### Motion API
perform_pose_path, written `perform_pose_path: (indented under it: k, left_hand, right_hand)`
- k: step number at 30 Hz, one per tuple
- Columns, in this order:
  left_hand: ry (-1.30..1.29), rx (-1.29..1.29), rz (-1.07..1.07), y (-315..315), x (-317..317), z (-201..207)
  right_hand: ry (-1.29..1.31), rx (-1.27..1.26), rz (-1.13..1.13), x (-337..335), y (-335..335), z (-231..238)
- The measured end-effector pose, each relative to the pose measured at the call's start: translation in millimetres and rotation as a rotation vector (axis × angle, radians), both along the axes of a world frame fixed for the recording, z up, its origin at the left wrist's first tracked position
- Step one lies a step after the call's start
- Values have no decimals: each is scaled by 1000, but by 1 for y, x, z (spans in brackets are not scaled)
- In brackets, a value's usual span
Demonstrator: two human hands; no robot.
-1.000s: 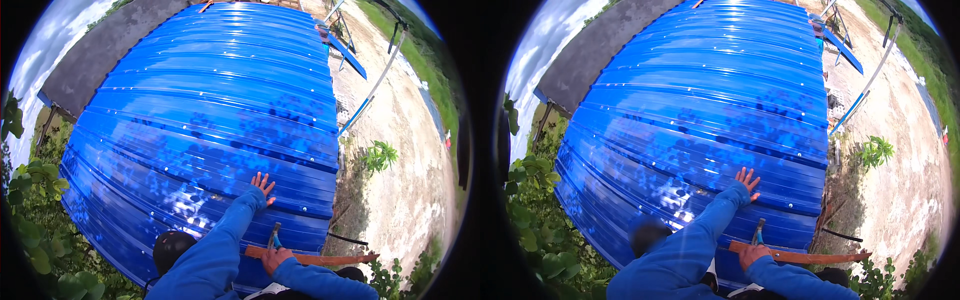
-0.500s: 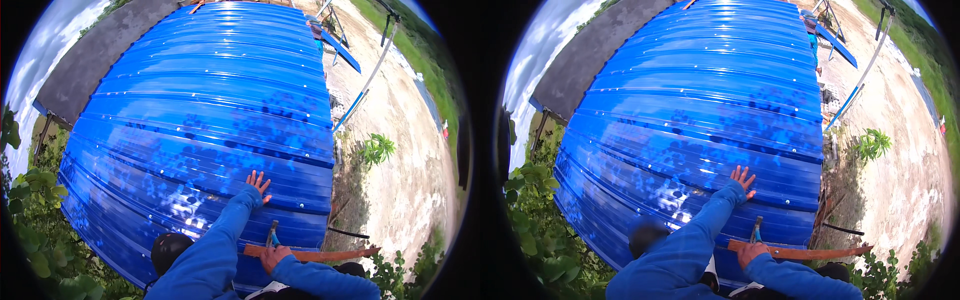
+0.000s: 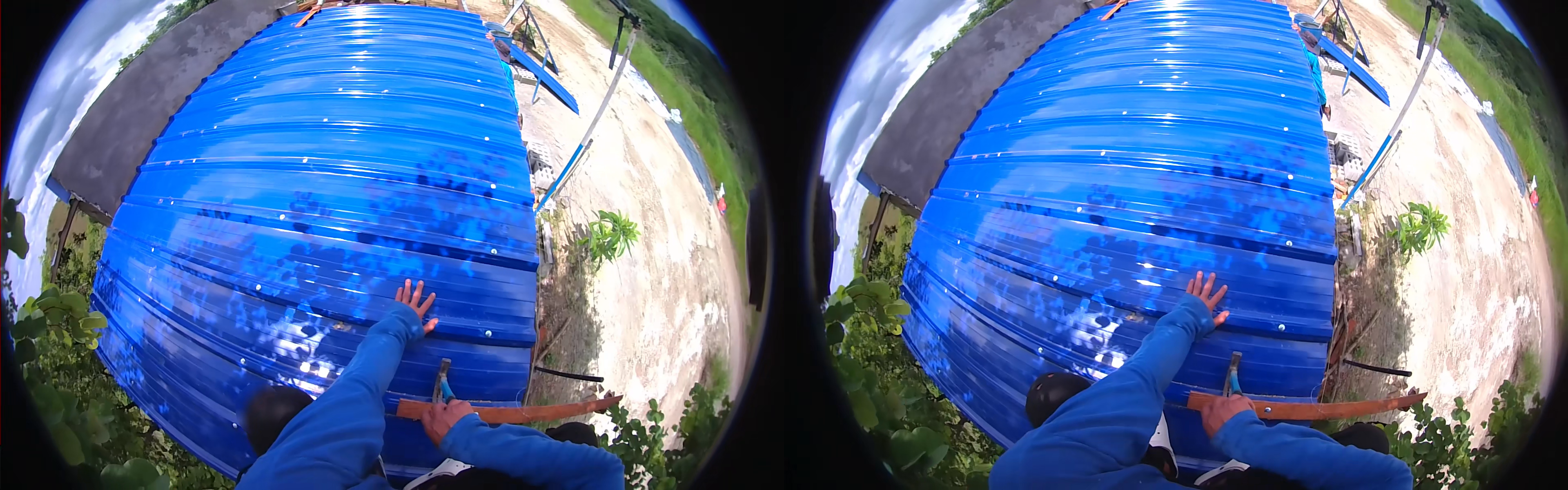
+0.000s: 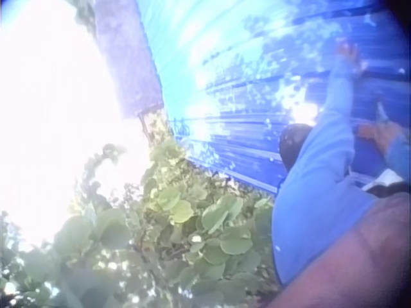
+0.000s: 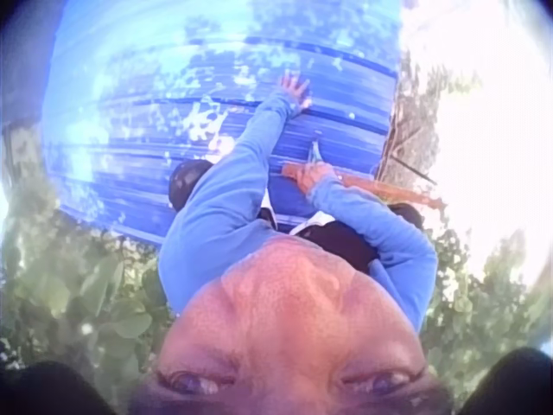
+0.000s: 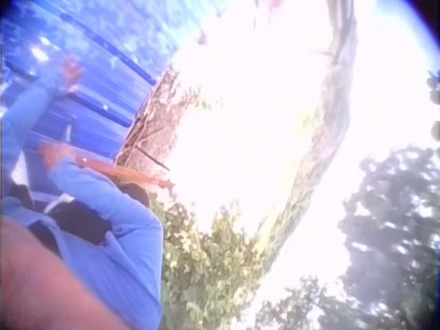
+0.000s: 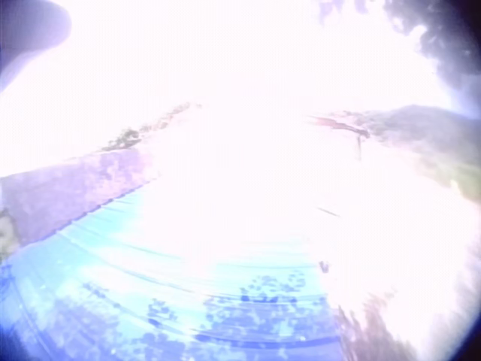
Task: The person secures corrugated metal roofing panels by aligning the sheets, placing wooden strips, and hammering nails into the roof structure with a hammer.
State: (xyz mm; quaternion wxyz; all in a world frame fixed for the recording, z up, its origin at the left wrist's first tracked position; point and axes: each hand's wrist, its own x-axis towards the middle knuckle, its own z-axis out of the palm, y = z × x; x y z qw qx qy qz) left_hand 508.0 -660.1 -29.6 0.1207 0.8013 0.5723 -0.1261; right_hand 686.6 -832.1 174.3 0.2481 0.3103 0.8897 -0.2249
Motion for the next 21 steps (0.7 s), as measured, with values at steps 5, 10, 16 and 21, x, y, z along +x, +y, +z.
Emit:
perform_pose_path:
  k: [5,10,16,21]
  left_hand:
    - [25,-19,4,-1,0,3]
    - [13,-24,5,0,-1,1]
    - [17,-23,1,0,-2,-2]
    - [22,-19,0,-1,-1,2]
  right_hand:
    - [16,27,5,0,-1,0]
    - [51,42,1,0,-1,4]
    - [61,57,10,1,-2,1]
    - [73,61,4,1,-2,2]
